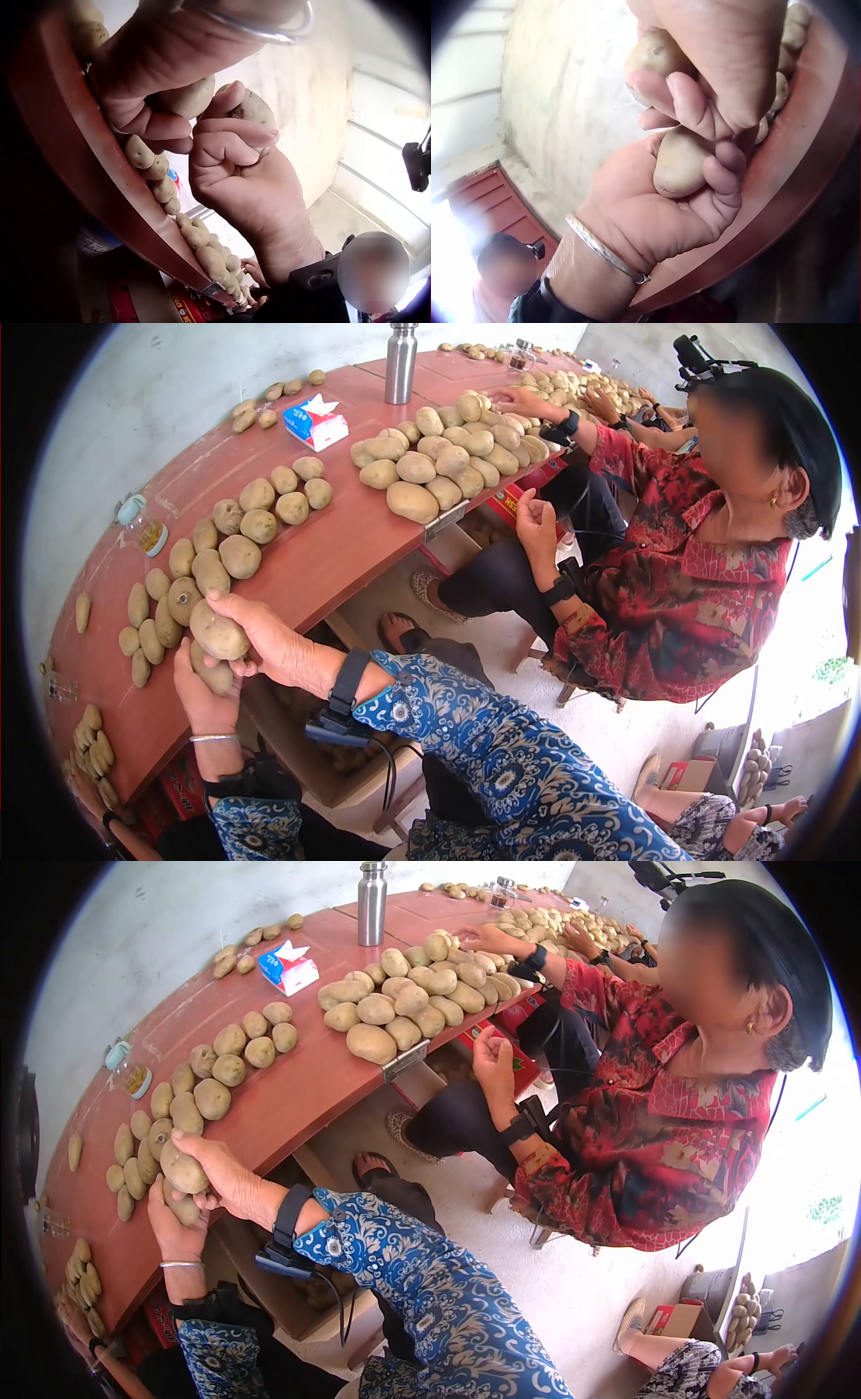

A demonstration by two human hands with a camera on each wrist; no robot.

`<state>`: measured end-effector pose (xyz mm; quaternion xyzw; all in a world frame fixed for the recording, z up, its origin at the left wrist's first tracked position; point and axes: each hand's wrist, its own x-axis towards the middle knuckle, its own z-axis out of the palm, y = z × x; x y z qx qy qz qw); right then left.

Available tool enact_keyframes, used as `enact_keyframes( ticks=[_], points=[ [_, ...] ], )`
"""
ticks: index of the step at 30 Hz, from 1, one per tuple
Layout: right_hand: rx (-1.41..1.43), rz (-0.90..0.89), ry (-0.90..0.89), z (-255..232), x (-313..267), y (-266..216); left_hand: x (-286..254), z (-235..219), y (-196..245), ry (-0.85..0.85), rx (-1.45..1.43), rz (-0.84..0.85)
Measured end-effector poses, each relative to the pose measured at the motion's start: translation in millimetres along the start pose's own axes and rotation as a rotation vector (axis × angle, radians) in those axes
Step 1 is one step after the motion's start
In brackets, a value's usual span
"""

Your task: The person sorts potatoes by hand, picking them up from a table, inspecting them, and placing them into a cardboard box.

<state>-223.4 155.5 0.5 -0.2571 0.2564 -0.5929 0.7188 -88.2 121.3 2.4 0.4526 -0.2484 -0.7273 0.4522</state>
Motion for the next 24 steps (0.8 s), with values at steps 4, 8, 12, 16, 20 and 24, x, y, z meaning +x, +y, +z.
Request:
enact_keyframes(
  ticks=[4, 8, 12, 16, 20, 24],
  points=[
    [-0.018, 0.017, 0.019, 1.2, -1.7, 3.2, 3.2, -1.0, 0.6, 0.010, -0.077, -0.020],
    [-0.057, 0.048, 0.021, 2.3, -0.2, 11.2, 22.9, -27.8, -5.4, -0.241, -0.039, -0.045],
    [-0.046, 0.069, 0.068, 5.4, -0.7, 21.8, 25.3, -27.8, -11.1, -0.094, -0.074, -0.076],
    [-0.022, 0.054, 0.026, 11.2, -3.0, 26.2, 28.1, -45.3, -8.6, -0.374, -0.054, -0.021],
    [-0.024, 0.024, -0.065, 16.3, -3.3, 29.2, 14.4, -40.3, -8.9, -0.315, -0.013, 0.144],
    [-0.063, -0.005, -0.100, 17.8, -6.5, 28.0, 11.6, -31.2, -14.1, -0.206, -0.003, 0.207]
  ],
)
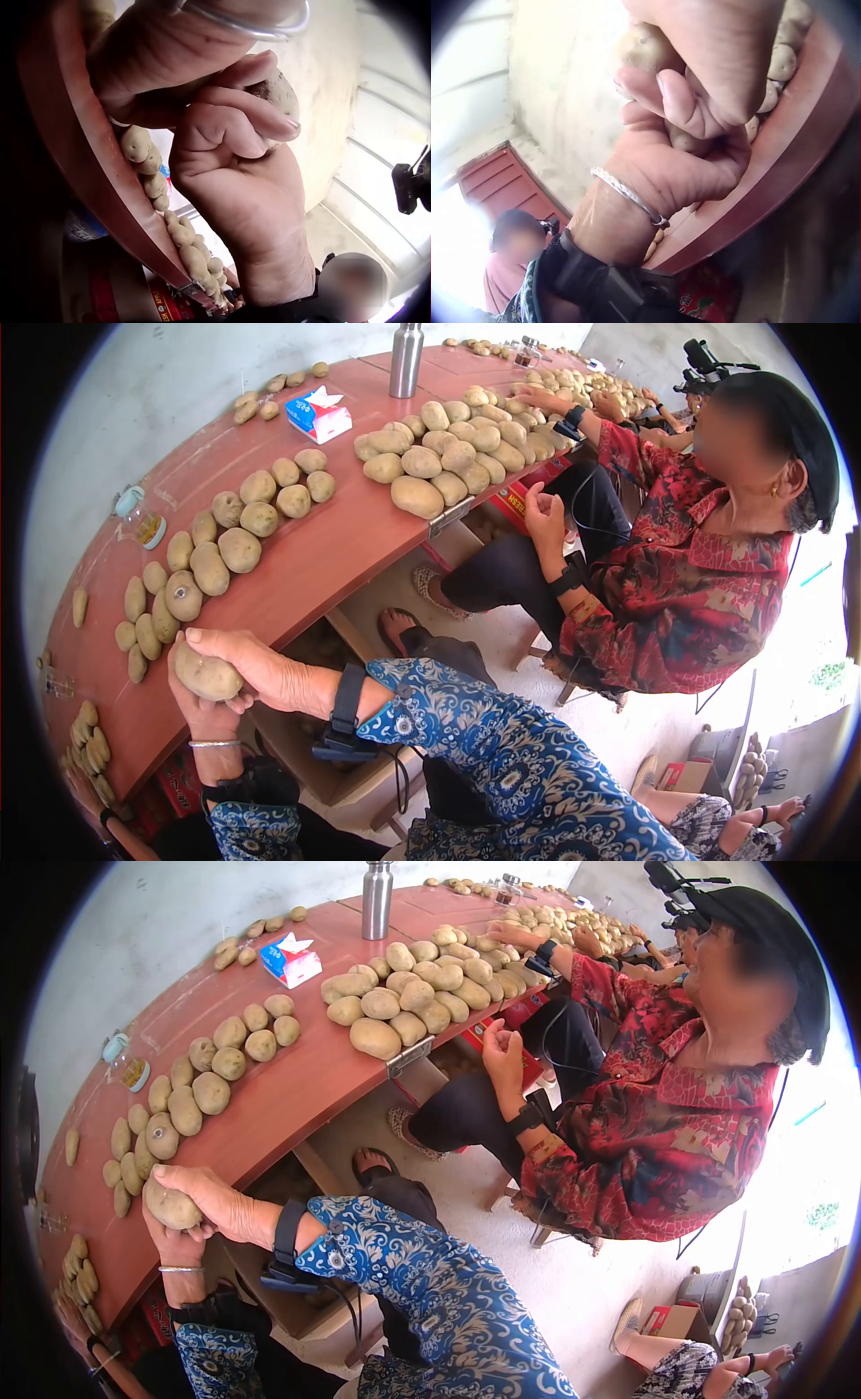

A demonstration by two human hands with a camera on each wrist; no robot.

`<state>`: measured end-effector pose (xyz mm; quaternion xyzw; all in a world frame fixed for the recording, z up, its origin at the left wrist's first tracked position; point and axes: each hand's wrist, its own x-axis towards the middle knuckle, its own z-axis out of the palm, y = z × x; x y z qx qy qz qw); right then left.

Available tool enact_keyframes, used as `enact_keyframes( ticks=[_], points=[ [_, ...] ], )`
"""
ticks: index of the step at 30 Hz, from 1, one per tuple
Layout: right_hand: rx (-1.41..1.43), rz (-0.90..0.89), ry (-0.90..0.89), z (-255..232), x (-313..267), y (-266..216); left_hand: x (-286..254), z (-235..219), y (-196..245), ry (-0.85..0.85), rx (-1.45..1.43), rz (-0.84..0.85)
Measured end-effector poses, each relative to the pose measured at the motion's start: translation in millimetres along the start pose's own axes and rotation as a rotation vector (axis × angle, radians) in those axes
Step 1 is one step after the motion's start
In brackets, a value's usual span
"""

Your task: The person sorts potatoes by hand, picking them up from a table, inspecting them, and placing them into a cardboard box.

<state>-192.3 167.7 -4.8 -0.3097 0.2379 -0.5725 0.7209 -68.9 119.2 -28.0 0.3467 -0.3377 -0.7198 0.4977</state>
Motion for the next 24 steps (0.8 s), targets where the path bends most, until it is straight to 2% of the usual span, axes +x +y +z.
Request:
enact_keyframes(
  ticks=[4, 7, 9, 13, 16, 19, 22, 24],
  points=[
    [-0.044, -0.028, 0.005, -1.3, -3.3, -2.3, 15.3, -21.0, 1.4, -0.130, -0.064, -0.147],
    [-0.014, -0.023, 0.008, 0.6, -2.9, -2.1, 14.3, -21.5, -3.0, -0.061, -0.036, -0.086],
    [-0.002, -0.025, -0.021, 2.2, -2.8, -0.9, 7.2, -28.3, -6.2, -0.111, -0.054, -0.097],
    [-0.011, -0.033, -0.083, 3.2, -1.9, -1.1, 9.7, -40.6, -7.3, -0.180, -0.165, -0.259],
    [-0.019, -0.037, -0.088, 1.1, -1.0, -0.9, 10.6, -44.0, -8.4, -0.178, -0.105, -0.245],
    [0.008, -0.017, -0.041, 0.3, -1.5, -1.1, 25.5, -67.3, -17.5, -0.414, -0.075, -0.255],
    [0.095, 0.028, -0.016, -2.7, 4.8, 1.6, 25.1, -67.2, -28.3, -0.483, -0.254, -0.133],
    [0.215, 0.079, -0.010, -5.9, 13.6, 2.1, 25.8, -58.2, -30.2, -0.353, -0.034, 0.066]
  ],
)
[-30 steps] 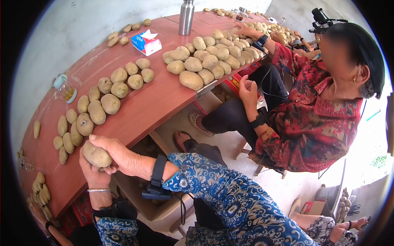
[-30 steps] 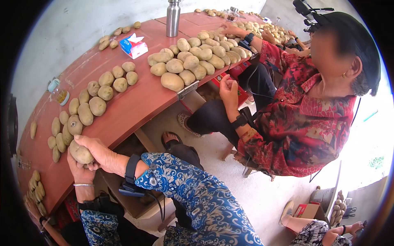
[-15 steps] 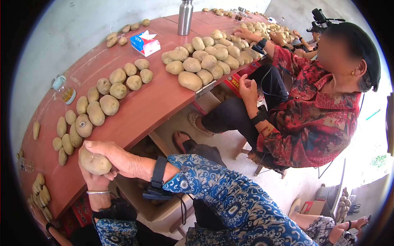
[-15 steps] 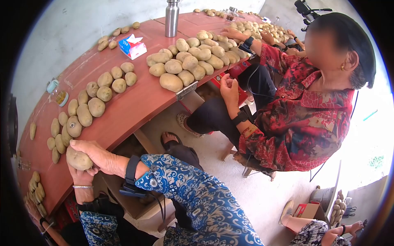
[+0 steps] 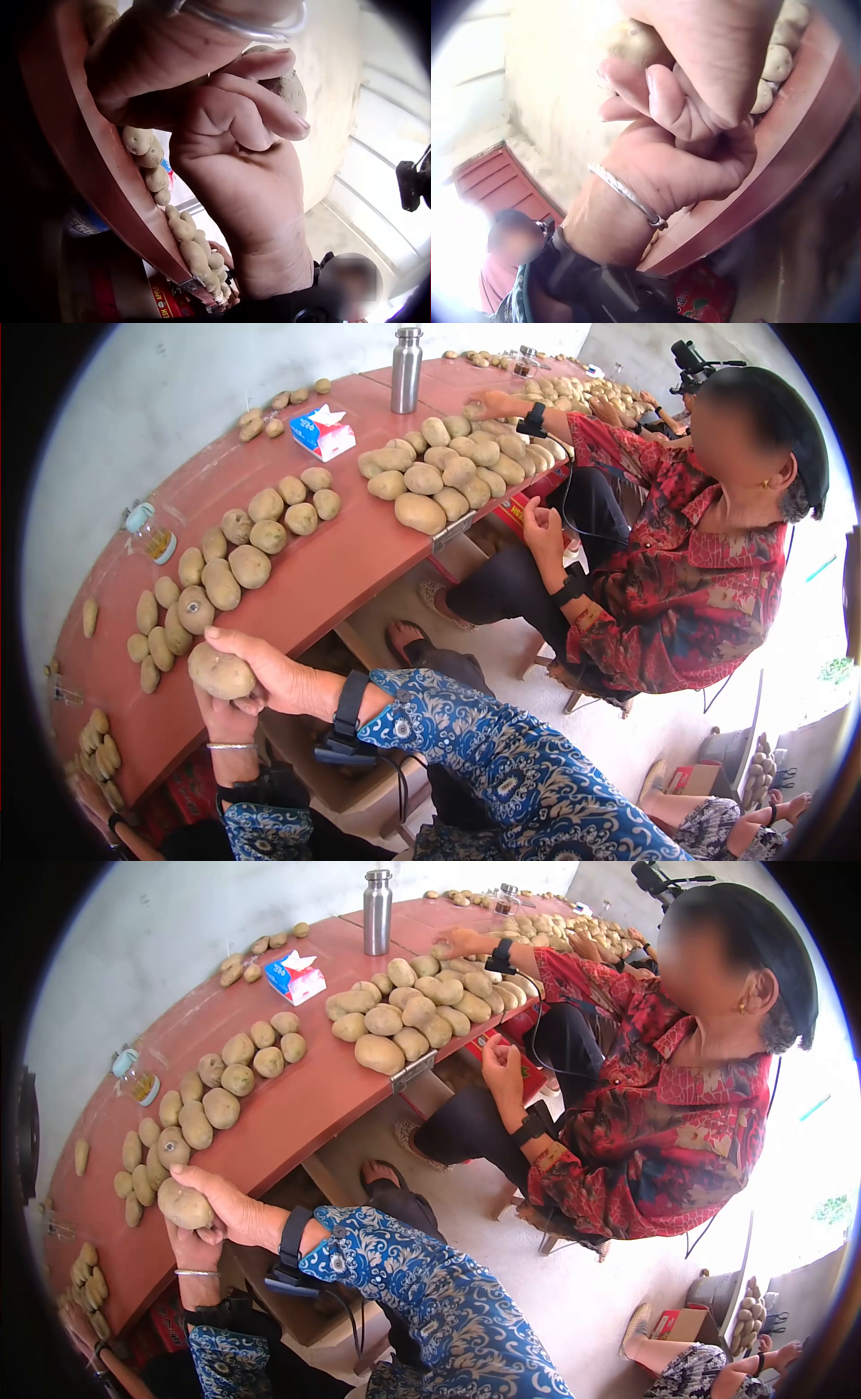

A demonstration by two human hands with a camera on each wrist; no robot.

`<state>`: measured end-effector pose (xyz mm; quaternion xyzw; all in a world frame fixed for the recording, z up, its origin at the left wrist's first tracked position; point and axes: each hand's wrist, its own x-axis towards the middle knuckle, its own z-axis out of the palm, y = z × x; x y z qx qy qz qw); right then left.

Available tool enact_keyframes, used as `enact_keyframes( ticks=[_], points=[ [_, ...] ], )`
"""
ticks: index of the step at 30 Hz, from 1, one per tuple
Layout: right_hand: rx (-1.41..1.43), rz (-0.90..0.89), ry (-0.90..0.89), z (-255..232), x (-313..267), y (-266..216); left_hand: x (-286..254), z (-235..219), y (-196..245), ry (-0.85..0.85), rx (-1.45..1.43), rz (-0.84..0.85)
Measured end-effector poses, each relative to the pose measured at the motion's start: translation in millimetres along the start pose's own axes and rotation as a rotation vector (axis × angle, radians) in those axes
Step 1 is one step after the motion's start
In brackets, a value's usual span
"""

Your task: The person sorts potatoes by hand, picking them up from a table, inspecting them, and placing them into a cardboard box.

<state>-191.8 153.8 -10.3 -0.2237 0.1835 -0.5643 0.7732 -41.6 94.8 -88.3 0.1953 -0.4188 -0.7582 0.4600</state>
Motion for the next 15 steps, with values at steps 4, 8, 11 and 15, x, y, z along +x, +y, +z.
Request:
enact_keyframes(
  ticks=[4, 8, 11, 15],
  points=[
    [0.105, -0.027, -0.074, 1.0, 5.0, -3.9, 6.3, -7.3, 6.9, -0.058, 0.010, 0.014],
    [0.085, 0.035, -0.129, 2.0, 5.5, -3.3, -4.2, 7.3, 7.5, 0.071, 0.139, 0.133],
    [0.017, 0.041, -0.134, 9.7, 4.5, -4.5, -1.4, -0.2, 17.7, -0.191, -0.144, -0.046],
    [-0.007, 0.026, -0.164, 11.7, 4.3, -6.2, -1.3, 1.6, 15.3, 0.127, -0.216, -0.100]
  ],
)
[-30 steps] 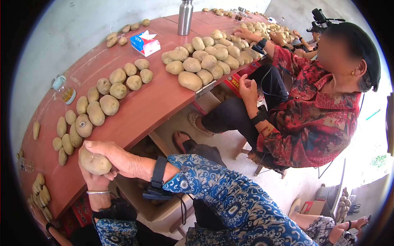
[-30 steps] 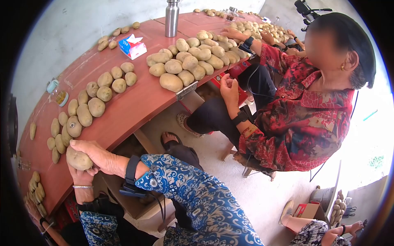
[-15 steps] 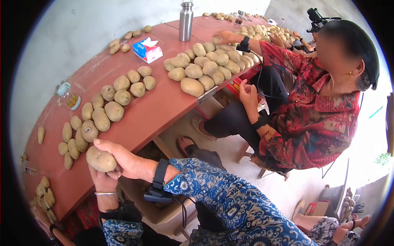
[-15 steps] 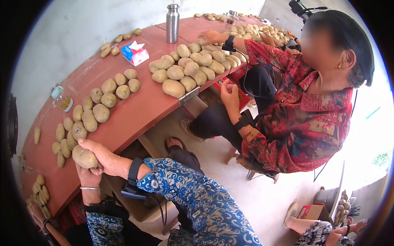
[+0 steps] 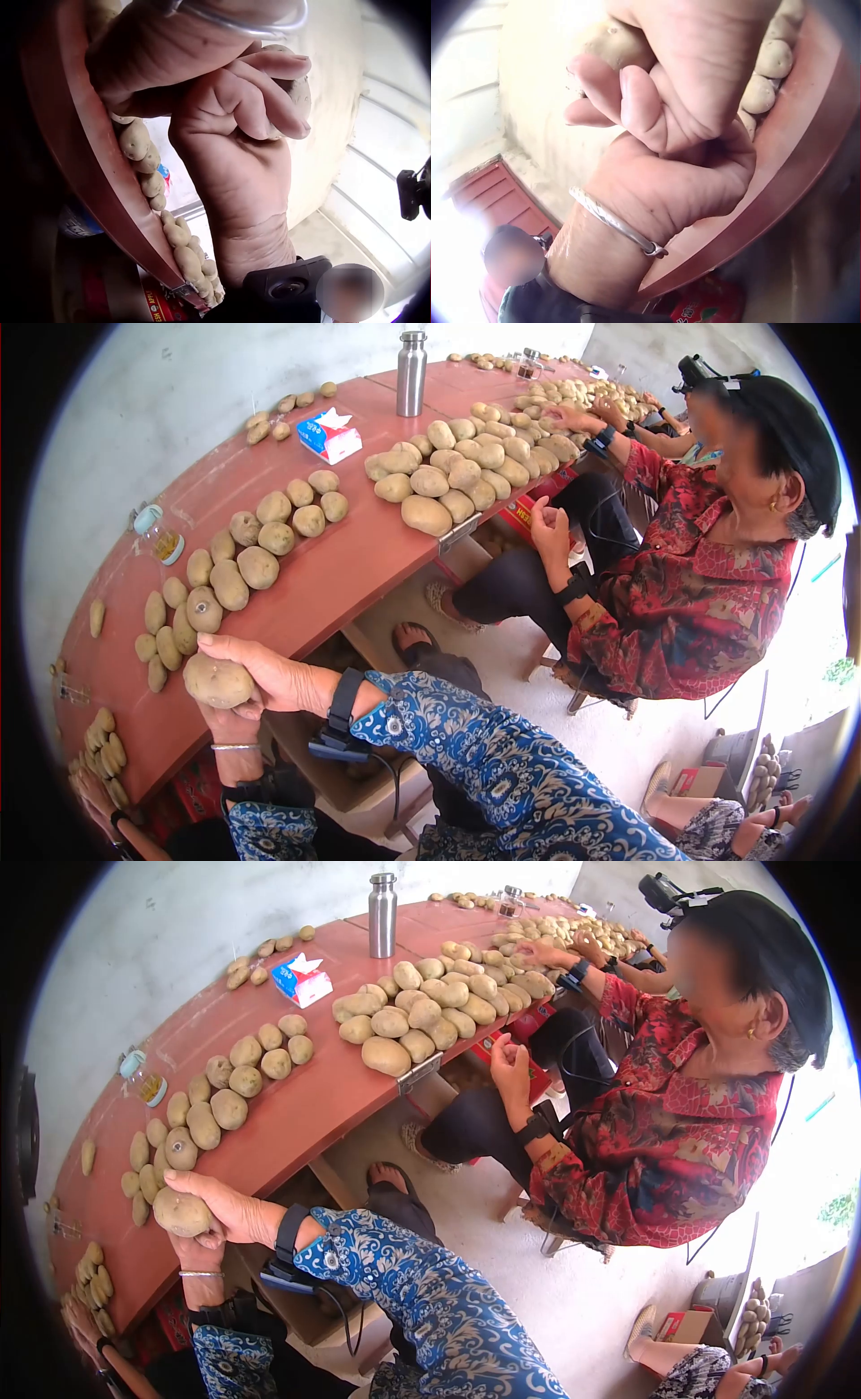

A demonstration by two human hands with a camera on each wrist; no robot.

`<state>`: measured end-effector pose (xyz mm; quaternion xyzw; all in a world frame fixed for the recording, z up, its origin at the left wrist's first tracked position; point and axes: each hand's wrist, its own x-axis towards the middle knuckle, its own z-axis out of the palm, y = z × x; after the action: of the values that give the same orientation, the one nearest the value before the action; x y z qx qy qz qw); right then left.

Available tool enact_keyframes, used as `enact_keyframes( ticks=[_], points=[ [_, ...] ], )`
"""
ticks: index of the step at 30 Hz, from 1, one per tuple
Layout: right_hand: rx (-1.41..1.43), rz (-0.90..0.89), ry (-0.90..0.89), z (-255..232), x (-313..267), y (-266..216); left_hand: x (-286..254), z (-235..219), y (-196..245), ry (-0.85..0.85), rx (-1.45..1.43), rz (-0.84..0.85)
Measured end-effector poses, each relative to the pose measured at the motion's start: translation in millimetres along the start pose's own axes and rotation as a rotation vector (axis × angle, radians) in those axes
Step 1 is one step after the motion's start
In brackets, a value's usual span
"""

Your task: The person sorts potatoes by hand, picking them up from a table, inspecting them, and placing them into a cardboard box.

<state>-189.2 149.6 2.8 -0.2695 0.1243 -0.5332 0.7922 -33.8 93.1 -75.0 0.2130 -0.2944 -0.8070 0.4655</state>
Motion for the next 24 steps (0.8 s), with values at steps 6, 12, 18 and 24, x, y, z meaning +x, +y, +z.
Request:
enact_keyframes(
  ticks=[6, 12, 18, 24],
  points=[
    [0.013, -0.030, -0.010, -14.9, 4.1, -6.1, 8.1, -8.5, 1.7, -0.106, 0.283, 0.108],
    [-0.385, -0.282, 0.470, -13.8, -6.7, -43.7, 2.6, 63.0, 20.9, 0.438, 0.000, -0.079],
    [-1.394, -0.668, 0.797, -11.1, -16.0, -47.9, 13.1, 34.7, 13.2, 0.445, 0.716, 0.263],
    [-2.043, -0.215, 0.619, -45.7, -6.2, -9.7, 27.3, 49.2, -28.9, 0.254, 1.561, 0.282]
  ],
)
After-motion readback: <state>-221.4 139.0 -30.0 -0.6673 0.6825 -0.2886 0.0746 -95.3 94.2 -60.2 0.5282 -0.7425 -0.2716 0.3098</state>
